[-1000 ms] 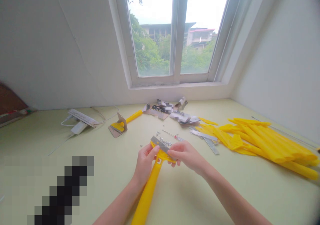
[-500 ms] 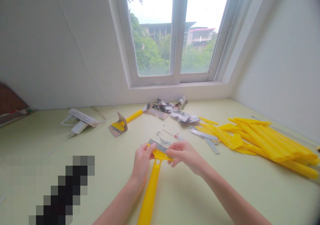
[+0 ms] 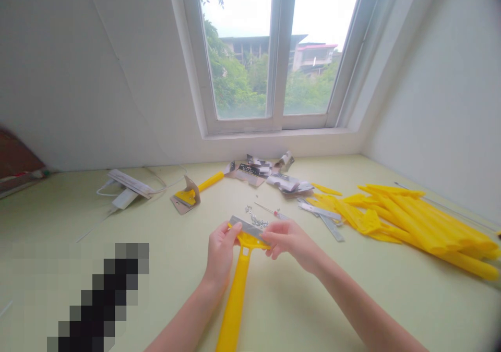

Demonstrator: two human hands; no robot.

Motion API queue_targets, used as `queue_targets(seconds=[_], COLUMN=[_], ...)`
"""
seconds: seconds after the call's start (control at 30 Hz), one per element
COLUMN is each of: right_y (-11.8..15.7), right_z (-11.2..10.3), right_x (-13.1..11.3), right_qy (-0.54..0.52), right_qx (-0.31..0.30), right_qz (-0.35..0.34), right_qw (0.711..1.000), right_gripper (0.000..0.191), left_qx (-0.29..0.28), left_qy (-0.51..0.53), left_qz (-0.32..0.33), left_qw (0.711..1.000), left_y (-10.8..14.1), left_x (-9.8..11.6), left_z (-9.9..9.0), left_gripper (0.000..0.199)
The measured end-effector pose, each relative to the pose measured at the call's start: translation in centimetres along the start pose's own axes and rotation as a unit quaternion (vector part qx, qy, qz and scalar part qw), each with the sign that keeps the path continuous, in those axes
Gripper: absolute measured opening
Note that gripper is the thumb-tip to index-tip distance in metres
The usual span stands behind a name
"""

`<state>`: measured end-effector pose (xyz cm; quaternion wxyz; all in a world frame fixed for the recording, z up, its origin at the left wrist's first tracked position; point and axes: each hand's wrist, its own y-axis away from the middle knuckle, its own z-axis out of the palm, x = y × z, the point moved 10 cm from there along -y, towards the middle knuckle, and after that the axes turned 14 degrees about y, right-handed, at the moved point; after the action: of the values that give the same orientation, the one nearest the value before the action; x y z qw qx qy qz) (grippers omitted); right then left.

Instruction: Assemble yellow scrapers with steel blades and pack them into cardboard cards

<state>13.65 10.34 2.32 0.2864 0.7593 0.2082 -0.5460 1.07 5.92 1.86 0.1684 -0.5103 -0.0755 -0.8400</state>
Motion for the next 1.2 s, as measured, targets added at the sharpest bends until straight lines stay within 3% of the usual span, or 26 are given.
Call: queue_targets(seconds=[0.17,0.43,0.67,0.93,1.1,1.2], right_y=[0.0,0.5,0.8,0.7,0.6,0.4], right_z=[-0.1,-1.0,-0.8,0.7,-0.3,-0.1], right_x=[-0.6,-1.7,-2.1,-2.1,-2.3,-2.2], right_qy=[0.016,0.036,0.052,0.027,0.079,0.083], right_qx=[0.025,0.05,0.053,-0.04,0.032,0.037], right_qz=[-0.029,-0.056,-0.066,-0.042,-0.058,-0.074], right_qw=[0.999,0.997,0.995,0.998,0.995,0.993], right_gripper=[0.019,0.017,0.017,0.023,0.029,0.022], left_qx=[0.008,-0.019,-0.011,-0.02,-0.037,-0.05], left_qy=[-0.021,0.025,0.005,0.022,0.02,0.006], left_qz=[0.01,-0.004,0.001,-0.005,-0.016,-0.02], left_qw=[1.0,1.0,1.0,1.0,0.999,0.999], left_y=[0.3,0.8,0.9,1.0,1.4,1.6], left_x=[0.3,0.6,0.7,0.3,0.3,0.2], left_z=[0.1,1.6,1.2,1.3,1.9,2.4], left_gripper=[0.022,0.027,0.023,0.015,0.011,0.009])
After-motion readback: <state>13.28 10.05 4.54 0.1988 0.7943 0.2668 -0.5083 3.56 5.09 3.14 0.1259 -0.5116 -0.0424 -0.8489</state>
